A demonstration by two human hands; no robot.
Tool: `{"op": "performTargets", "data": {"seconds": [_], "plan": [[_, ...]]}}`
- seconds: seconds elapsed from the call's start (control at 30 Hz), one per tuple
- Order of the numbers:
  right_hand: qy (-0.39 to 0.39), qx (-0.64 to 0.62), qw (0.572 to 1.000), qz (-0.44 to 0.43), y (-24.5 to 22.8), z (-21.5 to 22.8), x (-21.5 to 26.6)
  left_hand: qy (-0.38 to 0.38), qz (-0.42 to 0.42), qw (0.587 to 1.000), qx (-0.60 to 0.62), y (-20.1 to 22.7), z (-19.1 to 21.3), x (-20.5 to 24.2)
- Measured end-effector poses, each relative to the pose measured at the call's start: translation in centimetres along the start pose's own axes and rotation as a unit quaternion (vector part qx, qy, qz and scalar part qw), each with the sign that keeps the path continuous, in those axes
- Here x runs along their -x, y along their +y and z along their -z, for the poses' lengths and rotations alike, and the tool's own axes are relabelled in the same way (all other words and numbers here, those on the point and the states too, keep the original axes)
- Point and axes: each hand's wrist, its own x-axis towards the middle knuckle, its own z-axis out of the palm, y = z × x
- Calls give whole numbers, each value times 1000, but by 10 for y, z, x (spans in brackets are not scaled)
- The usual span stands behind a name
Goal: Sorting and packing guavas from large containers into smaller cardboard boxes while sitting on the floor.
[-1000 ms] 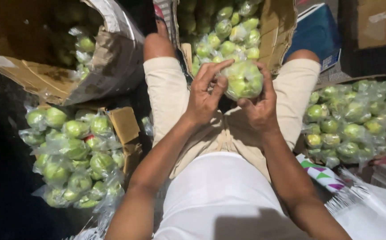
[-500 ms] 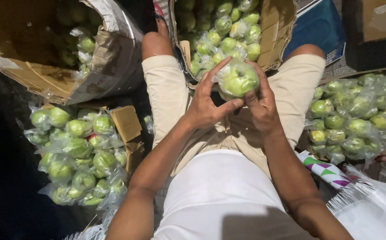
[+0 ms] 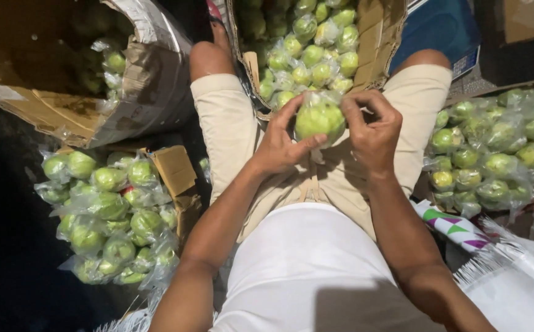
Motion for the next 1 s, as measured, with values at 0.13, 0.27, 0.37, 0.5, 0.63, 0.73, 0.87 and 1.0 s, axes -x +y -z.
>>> {"op": "performTargets", "data": {"seconds": [0.13, 0.27, 0.37, 0.5, 0.63, 0.73, 0.87, 1.0], "plan": [[15, -11, 1000, 0, 24, 3, 3, -3, 70, 991, 111, -15, 2, -2], [49, -16, 999, 5, 35, 2, 3, -21, 98, 983, 154, -12, -1, -6], [117, -63, 990, -48, 56, 2, 5, -38, 121, 976, 180, -12, 0, -7], [155, -200, 960, -118, 41, -6, -8, -38, 224, 957, 180, 4, -4, -6], [66, -190, 962, -184, 5, -17, 3, 47, 240, 931, 271, -22, -3, -3], [-127, -210, 961, -128, 12, -15, 18, 57, 289, 932, 210, -22, -2, -5], [-190, -65, 979, -26, 11, -20, 15, 82, 132, 983, 94, -11, -7, -6], [-158, -106, 981, -42, 54, -14, 14, 83, 44, 990, 101, 6, -4, -3]]}}
